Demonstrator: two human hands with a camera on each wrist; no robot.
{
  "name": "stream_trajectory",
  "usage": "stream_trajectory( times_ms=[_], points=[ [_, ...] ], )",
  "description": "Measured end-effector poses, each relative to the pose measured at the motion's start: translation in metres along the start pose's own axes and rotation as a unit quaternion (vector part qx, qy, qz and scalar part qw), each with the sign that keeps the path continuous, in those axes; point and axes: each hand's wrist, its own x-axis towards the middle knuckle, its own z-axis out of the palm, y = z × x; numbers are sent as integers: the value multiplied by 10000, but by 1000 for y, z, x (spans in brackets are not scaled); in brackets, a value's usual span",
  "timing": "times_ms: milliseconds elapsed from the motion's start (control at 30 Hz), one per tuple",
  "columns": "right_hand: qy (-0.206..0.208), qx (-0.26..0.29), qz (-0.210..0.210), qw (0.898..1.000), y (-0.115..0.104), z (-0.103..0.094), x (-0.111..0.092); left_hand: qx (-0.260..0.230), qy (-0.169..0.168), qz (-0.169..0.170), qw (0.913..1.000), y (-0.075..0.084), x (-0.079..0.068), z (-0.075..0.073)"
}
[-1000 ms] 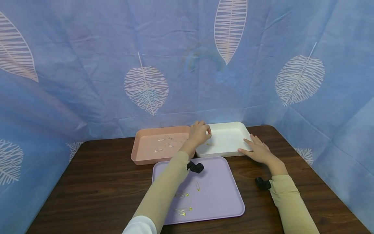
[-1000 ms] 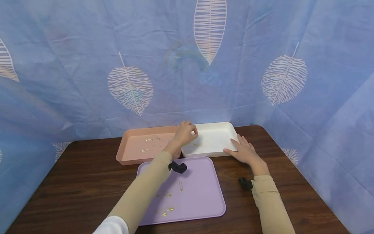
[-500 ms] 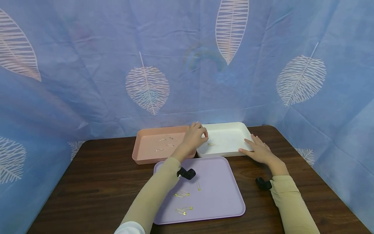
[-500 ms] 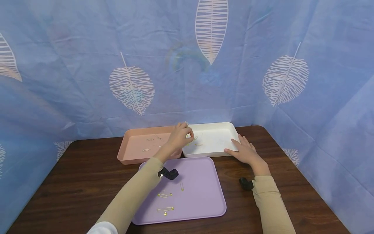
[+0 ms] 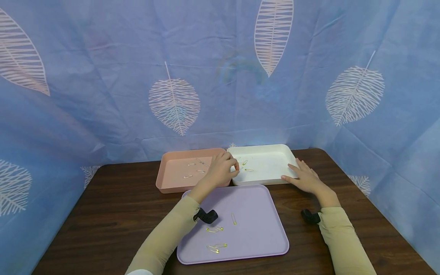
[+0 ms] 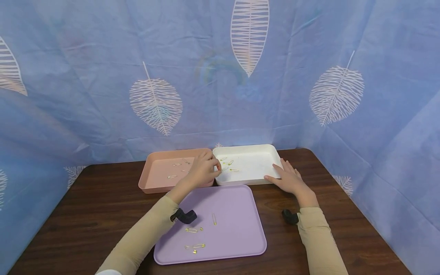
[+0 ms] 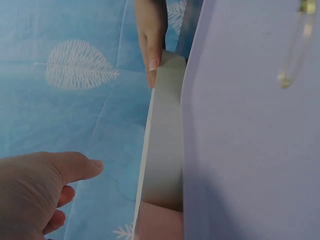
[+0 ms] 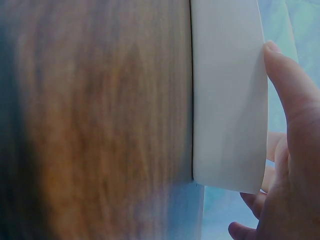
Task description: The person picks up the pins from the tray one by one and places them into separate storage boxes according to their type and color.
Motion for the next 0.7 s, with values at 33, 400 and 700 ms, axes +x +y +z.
stream_trajectory(
  times_ms=[33, 400, 700],
  points=[
    [0, -3, 4, 10000, 0, 0, 0, 0, 10, 30, 10000, 0, -3, -1],
    [80, -102, -29, 9999, -1, 1, 2, 13, 429, 183, 9989, -8, -32, -3],
    [124, -110, 4, 9999, -4, -1, -1, -175, -306, 286, 9990, -7, -45, -7]
  ],
)
